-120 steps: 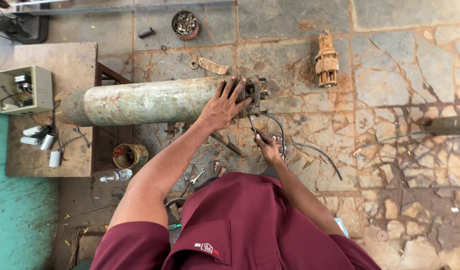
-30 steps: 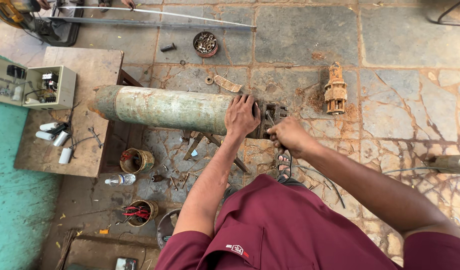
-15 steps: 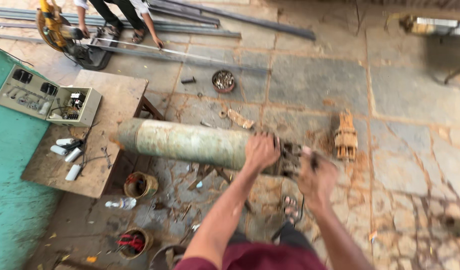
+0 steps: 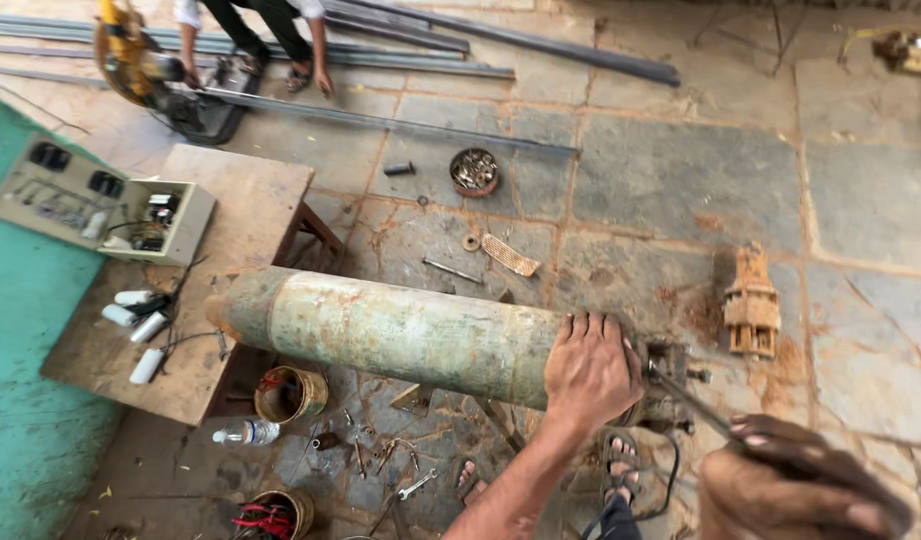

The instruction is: The person uses a hammer and screwdriver to adjust a metal clamp attached to a large cylindrical tank. They repeatedly strike the clamp and rotate the screwdriver to tighten or loosen the fixture while standing in a workshop.

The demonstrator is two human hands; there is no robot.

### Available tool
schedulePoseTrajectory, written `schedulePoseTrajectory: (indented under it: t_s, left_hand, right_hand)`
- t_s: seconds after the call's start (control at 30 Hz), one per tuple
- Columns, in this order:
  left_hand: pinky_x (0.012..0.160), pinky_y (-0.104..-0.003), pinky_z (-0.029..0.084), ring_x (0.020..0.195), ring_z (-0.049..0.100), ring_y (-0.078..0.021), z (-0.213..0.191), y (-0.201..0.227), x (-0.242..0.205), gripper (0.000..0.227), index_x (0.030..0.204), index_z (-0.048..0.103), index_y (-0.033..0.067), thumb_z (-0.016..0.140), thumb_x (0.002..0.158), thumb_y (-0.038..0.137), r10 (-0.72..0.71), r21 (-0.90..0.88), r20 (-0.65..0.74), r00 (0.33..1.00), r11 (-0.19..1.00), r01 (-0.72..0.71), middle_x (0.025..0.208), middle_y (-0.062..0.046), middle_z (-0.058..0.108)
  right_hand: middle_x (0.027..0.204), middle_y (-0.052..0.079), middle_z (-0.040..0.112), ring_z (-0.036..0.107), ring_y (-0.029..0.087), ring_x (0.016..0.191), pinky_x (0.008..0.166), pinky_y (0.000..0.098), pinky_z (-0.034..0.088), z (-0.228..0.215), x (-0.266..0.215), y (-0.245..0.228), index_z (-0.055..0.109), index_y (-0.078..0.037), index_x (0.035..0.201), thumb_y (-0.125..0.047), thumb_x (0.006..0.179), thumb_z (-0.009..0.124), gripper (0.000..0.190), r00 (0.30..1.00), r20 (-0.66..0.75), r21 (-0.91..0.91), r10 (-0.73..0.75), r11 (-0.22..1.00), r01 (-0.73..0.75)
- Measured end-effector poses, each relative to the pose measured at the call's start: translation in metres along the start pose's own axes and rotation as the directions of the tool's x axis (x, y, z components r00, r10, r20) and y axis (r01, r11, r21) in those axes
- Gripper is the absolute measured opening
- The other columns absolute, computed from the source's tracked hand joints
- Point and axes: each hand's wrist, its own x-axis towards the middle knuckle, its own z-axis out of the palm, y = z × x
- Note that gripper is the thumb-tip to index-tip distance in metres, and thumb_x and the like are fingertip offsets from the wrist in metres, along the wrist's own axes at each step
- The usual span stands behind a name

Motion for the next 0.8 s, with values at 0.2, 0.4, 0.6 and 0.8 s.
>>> schedulePoseTrajectory:
  t_s: [0.2,0.4,0.6,0.8]
  left_hand:
    - [0.107,-0.054,0.041,0.116,0.059,-0.0463,0.02,-0.013,0.008,0.044,0.115,0.064,-0.0099,0.048,0.097,0.028,0.05,-0.103,-0.103,0.993,0.993,-0.061,0.12,-0.033,0.063]
    - [0.079,-0.05,0.055,0.079,0.07,-0.0336,0.005,-0.005,0.025,0.026,0.075,0.07,0.006,0.052,0.086,0.022,0.025,-0.036,0.132,0.991,0.999,-0.02,0.083,-0.017,0.072]
    - [0.086,-0.049,0.055,0.095,0.069,-0.0406,-0.003,0.009,-0.038,0.035,0.091,0.073,-0.001,0.059,0.097,0.03,-0.073,-0.416,-0.075,0.994,0.909,0.036,0.095,-0.024,0.073]
    - [0.109,-0.049,0.046,0.083,0.066,-0.0349,0.027,0.057,-0.145,0.03,0.079,0.064,-0.004,0.05,0.097,0.015,-0.368,-0.749,-0.496,0.787,0.639,-0.174,0.082,-0.016,0.066]
  right_hand:
    - [0.088,0.006,0.074,0.069,0.016,0.072,0.062,0.0298,0.054,-0.048,-0.021,-0.135,0.072,-0.006,0.111,-0.031,0.111,0.053,0.031,0.434,0.885,0.388,-0.169,-0.25,-0.887]
    - [0.101,0.009,0.068,0.066,0.025,0.093,0.081,0.0379,0.054,0.015,-0.022,-0.23,0.064,-0.006,0.115,-0.029,0.118,0.048,0.029,0.653,0.74,0.667,-0.162,0.05,-0.743]
    - [0.08,0.01,0.065,0.06,0.026,0.07,0.065,0.0444,0.047,0.038,0.008,-0.174,0.07,-0.005,0.098,-0.031,0.122,0.051,0.04,0.324,0.619,0.011,-0.715,-0.404,-0.915]
    - [0.071,0.006,0.056,0.051,0.019,0.058,0.051,0.0393,0.042,0.042,0.012,-0.176,0.064,-0.003,0.089,-0.031,0.12,0.046,0.045,0.29,0.626,-0.013,-0.724,-0.381,-0.924]
